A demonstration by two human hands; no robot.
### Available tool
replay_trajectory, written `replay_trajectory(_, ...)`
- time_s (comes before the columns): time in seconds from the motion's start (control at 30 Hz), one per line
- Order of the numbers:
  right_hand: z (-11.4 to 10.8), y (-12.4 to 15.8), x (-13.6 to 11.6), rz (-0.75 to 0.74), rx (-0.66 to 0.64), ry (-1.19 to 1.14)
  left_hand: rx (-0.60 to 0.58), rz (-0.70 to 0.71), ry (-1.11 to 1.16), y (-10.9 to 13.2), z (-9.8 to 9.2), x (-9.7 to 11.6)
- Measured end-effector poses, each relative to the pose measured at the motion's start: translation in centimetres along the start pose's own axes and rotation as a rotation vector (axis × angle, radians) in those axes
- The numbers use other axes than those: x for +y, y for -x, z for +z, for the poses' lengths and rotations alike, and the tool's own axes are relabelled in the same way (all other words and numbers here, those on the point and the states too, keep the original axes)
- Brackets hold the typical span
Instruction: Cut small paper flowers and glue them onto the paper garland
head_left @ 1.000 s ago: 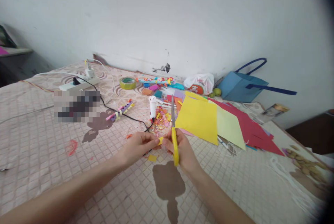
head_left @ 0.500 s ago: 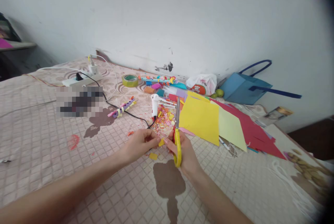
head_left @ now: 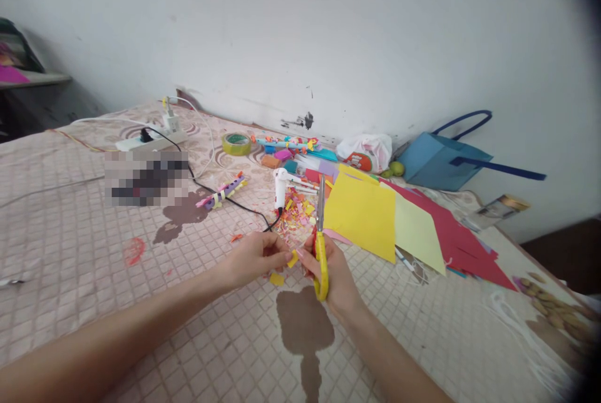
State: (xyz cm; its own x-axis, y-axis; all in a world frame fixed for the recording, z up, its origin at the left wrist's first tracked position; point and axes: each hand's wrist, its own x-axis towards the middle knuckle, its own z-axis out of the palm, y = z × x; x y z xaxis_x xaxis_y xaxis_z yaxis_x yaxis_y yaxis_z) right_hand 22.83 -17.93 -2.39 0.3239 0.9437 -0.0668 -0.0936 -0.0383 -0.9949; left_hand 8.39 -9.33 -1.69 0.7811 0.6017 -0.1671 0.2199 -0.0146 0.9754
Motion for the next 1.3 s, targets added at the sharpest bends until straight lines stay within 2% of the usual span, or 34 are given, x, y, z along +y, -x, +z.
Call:
replay_trajectory(0.3, 0.2, 0.1, -0.1, 0.010, -0.006, 0.010, 0.036, 0.002, 0.097, 0.0, -0.1, 0.4)
replay_trajectory(0.77, 0.3, 0.4, -0.2, -0.011, 0.037, 0.107, 0.020, 0.001, 0.044, 0.2, 0.2, 0.4)
replay_trajectory(0.9, 0.1, 0.4, 0.0, -0.032, 0.047, 0.093, -0.001, -0.033, 0.152, 0.1, -0.2, 0.6)
replay_trajectory(1.07, -0.3, 0.2, 0.1, -0.045, 0.084, 0.047, 0.049, -0.010, 0.224, 0.1, -1.0, 1.5)
replay_trajectory(1.3, 0.3, 0.8, 0.1, 0.016, 0.008, -0.002, -0.002, 0.011, 0.085, 0.3, -0.3, 0.8)
